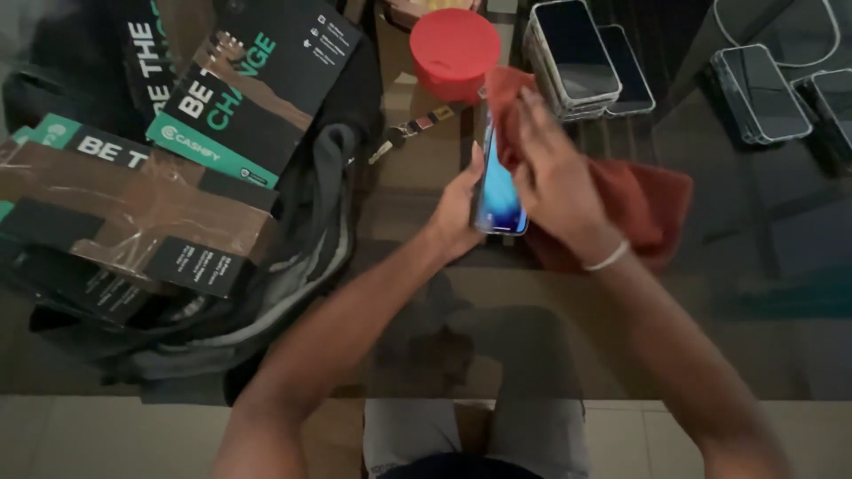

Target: Cleaning several smartphones and their cases with a cloth.

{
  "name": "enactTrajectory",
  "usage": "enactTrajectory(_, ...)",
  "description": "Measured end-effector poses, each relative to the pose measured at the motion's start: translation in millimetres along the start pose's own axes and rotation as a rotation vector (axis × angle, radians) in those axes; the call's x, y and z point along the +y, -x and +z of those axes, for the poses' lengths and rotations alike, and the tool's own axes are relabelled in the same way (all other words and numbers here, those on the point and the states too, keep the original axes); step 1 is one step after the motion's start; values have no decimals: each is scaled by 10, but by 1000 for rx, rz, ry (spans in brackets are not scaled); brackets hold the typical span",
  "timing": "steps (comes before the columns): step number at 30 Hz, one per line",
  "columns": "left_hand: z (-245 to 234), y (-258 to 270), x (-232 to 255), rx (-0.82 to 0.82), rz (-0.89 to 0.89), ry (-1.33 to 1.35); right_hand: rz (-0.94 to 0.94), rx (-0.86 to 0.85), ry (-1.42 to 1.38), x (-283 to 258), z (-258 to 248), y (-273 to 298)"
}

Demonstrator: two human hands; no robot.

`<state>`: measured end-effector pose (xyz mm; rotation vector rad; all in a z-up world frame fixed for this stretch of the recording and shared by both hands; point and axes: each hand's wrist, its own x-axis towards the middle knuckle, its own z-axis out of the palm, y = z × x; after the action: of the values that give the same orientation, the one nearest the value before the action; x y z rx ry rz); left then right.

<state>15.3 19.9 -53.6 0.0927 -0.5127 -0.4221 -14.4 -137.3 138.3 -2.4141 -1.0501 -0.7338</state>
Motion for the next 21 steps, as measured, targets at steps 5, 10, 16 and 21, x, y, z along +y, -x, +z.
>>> enactTrajectory(5, 592, -59, 293, 278, 122, -212, -73, -272, -344, -363, 197, 250)
enactTrajectory(10, 1097, -185, 373, 399, 36, -133, -173, -230, -284, -355, 209, 135)
enactTrajectory(16, 7, 52, 1, 161, 25, -122, 70, -53, -188, 121, 410, 228)
enactTrajectory(21, 792, -114, 87, 577, 38, -186, 23, -66, -156, -152, 251, 140)
